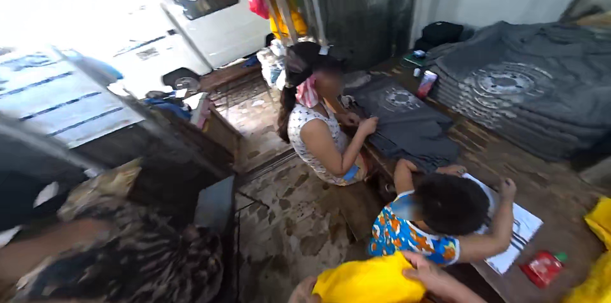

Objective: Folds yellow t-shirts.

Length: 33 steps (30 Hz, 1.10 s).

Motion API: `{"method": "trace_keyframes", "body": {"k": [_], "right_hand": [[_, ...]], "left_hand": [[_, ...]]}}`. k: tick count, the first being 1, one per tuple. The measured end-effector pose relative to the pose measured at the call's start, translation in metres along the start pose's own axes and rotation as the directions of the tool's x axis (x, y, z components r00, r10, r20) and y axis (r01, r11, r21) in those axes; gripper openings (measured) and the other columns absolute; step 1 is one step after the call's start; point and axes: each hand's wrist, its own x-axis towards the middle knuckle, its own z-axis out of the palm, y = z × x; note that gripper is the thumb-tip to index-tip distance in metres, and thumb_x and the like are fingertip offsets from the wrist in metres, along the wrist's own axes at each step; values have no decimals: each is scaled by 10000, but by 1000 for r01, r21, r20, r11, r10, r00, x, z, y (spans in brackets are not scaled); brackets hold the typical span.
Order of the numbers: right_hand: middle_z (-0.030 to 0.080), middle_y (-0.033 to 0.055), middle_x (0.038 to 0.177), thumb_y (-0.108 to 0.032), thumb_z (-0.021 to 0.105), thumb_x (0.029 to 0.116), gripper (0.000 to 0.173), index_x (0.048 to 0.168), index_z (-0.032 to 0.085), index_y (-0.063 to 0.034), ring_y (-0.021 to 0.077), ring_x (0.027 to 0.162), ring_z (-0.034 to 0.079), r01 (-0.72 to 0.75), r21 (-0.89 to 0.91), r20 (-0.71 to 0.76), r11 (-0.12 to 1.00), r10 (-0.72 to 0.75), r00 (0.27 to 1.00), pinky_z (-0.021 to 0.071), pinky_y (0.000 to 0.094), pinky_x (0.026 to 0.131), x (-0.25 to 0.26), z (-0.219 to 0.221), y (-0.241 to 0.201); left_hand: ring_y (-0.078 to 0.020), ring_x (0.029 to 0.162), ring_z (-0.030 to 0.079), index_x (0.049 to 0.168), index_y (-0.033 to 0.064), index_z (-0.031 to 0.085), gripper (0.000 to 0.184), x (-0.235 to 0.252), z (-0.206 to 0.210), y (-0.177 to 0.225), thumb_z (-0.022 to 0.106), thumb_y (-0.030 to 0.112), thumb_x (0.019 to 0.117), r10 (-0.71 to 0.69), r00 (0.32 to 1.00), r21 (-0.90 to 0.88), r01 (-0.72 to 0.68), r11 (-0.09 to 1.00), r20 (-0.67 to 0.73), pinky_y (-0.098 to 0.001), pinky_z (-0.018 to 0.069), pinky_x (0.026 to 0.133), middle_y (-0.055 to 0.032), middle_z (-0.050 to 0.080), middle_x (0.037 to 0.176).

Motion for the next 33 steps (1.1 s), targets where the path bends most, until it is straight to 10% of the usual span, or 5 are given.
{"method": "trace_keyframes", "body": {"k": [5,9,24,30,33], "right_hand": [[636,210,1192,-12,568,983,575,1525,378,-56,269,838,682,-45,191,-393,981,119,912,587,426,702,-20,19,1],[662,211,1073,55,567,946,400,1340,502,65,228,802,682,193,221,-897,956,121,426,589,403,700,-75,58,-5],[715,-202,1083,-341,574,1031,209,1186,714,-330,-31,955,673,68,-713,-588,698,-543,-599,578,205,841,-338,70,-24],[705,155,1030,-77,536,1038,232,1215,638,32,206,798,717,212,-260,-888,942,-147,-436,627,409,747,-404,-93,57],[711,107,1016,0,544,987,211,1173,644,19,161,803,720,202,-429,-824,880,-291,-486,635,355,739,-466,-148,48]], "left_hand": [[-146,810,638,1155,-63,616,195,40,-26,21,532,-49,980,260,965,-262,-240,935,45,-329,553,756,-124,663,991],[-53,674,621,1162,-56,624,258,59,-11,42,590,-91,908,519,837,-343,-442,829,175,-243,540,638,-51,690,888],[-33,1134,628,1334,55,628,416,-44,145,270,665,287,990,917,-397,-491,-806,-329,38,-240,553,955,-22,656,1262],[-78,585,607,1261,26,641,243,-40,323,350,538,111,1058,916,226,-510,-773,376,333,-234,507,501,-57,699,879],[-87,706,664,1265,23,605,256,-72,352,385,549,28,1015,986,112,-645,-746,168,127,-248,569,589,-33,693,995]]}}
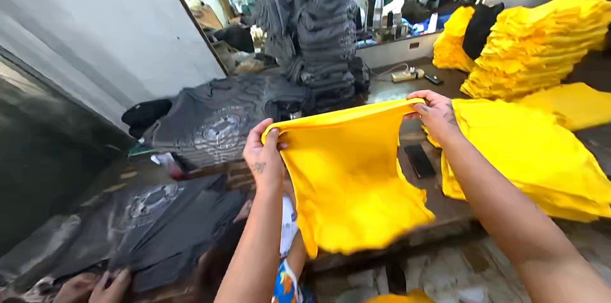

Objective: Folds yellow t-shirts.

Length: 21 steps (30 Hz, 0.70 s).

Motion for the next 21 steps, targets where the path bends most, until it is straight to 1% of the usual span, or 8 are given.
{"method": "trace_keyframes", "body": {"k": [2,4,7,10,13,17,19,21], "right_hand": [[713,74,1070,26,518,944,286,1200,645,11,120,848,711,190,-5,10,982,-190,982,629,335,764,31,-22,-17],[694,39,1105,-34,537,939,300,1221,637,-10,56,892,679,289,-85,22,953,-289,957,606,278,789,32,-44,-25],[704,62,1123,-165,546,939,314,1175,666,5,23,927,663,296,-245,96,923,-280,955,573,231,792,4,-70,2],[733,144,1126,-72,458,944,329,1127,701,54,119,990,703,145,-265,202,953,-93,975,583,296,848,-38,-76,61],[719,180,1164,-29,478,922,334,1158,694,64,193,1038,703,-163,-208,257,964,214,942,572,364,907,-85,-66,118],[694,193,1203,-165,612,1006,314,1246,671,29,256,1045,690,-596,-284,286,751,660,695,560,429,931,-125,-55,171],[696,224,1198,-180,540,1063,305,1248,684,14,335,1072,688,-605,-512,267,609,783,562,535,496,959,-128,-56,182],[680,241,1237,-99,483,1068,302,1275,676,7,364,1097,682,-575,-628,261,525,838,480,525,507,975,-132,-60,186]], "left_hand": [[-68,725,659,1198,20,617,280,-1,20,12,516,-20,940,287,958,32,-287,957,24,-252,576,605,0,691,1022],[-15,762,654,1142,75,657,226,-16,37,13,492,40,991,485,873,105,-488,866,53,-222,571,636,66,697,1026],[14,1035,659,1166,69,692,254,-56,55,-19,476,102,1035,530,845,261,-527,808,68,-227,561,904,74,719,1126],[5,942,666,1142,-107,639,279,-107,61,-78,452,26,985,263,963,340,-228,912,-58,-211,571,855,-45,712,1074],[-6,698,661,1123,-96,602,282,-161,59,-126,401,30,970,-131,968,231,181,956,-215,-219,586,619,8,696,926],[-36,676,628,1035,-121,661,287,-195,53,-153,488,108,1032,-465,842,399,540,741,-274,-241,563,650,-77,670,834],[-186,768,674,1210,-96,649,303,-191,44,-162,499,127,1069,-689,691,508,683,524,-219,-371,578,724,-208,696,1009],[-217,838,684,1311,-56,615,312,-178,43,-154,462,84,1078,-802,570,518,747,416,-178,-386,570,751,-217,683,1134]]}}
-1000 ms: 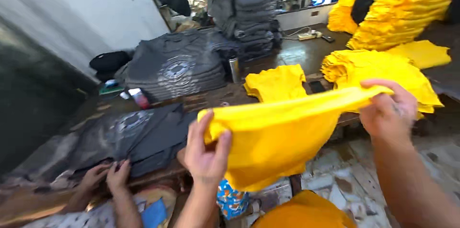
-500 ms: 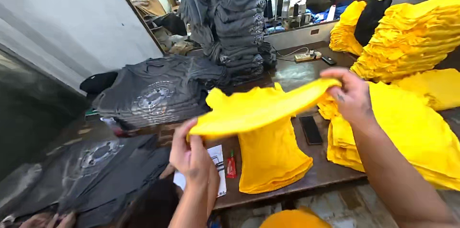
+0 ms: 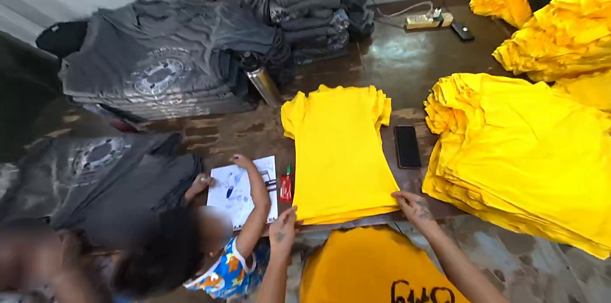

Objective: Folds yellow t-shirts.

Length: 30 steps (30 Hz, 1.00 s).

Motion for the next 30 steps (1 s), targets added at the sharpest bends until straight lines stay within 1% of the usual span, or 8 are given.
{"method": "trace_keyframes", "body": {"k": [3,8,11,14,17,22,25,30], "right_hand": [[691,239,1191,-35,453,1051,315,1278,665,15,341,1020,705,-28,-6,45,1000,29,999,556,478,925,7,-1,8],[664,236,1101,-13,483,1028,259,1219,651,31,288,847,672,-66,-1,196,998,65,978,561,444,798,17,-20,-2],[638,283,1176,-64,549,1006,329,1323,589,15,402,1028,642,-45,-155,207,987,77,975,502,555,919,28,-23,-2],[572,289,1376,-307,629,1008,586,1477,465,4,438,1275,565,-42,-242,97,969,68,993,427,592,1078,40,-10,0],[468,308,1482,-383,632,994,649,1447,494,61,449,1381,466,-15,-286,127,958,53,990,362,576,1150,45,2,-3],[613,220,1305,-102,620,952,507,1414,476,48,244,1164,636,36,320,43,947,-53,998,527,396,1001,38,17,5],[455,187,1537,-83,620,942,726,1590,294,-79,237,1300,571,110,528,-43,842,-103,994,523,400,1038,50,17,8],[491,100,1521,-89,595,947,579,1509,460,-110,215,1259,583,489,555,-349,673,-345,871,544,448,990,94,-46,-58]], "left_hand": [[-124,762,688,1274,-28,629,307,14,-6,-3,438,18,1039,4,993,-50,2,999,121,-281,572,655,-126,701,1120],[-228,899,642,1283,16,661,395,26,-19,-1,360,2,1027,-10,977,336,-64,940,213,-412,522,795,-188,673,1174],[-370,1203,609,1284,-21,643,327,31,-11,8,440,93,1054,-84,977,471,-19,882,197,-554,454,1035,-245,646,1276],[-415,1304,552,1428,-24,508,588,50,8,4,576,394,1020,-144,987,554,79,829,75,-599,428,1084,-269,569,1390],[-413,1289,566,1358,-56,574,638,56,24,9,642,460,988,-190,975,548,96,831,117,-586,413,1103,-288,602,1340],[-283,1169,632,1413,-38,499,483,48,29,8,646,159,998,-210,964,176,181,967,160,-436,519,1013,-239,611,1309],[-281,1109,641,1458,1,443,514,50,38,18,610,89,981,-207,974,-60,213,975,97,-447,555,924,-233,603,1297],[-294,1115,639,1463,89,496,497,86,24,78,566,139,973,174,984,-342,-175,923,-37,-512,555,903,-184,628,1291]]}}
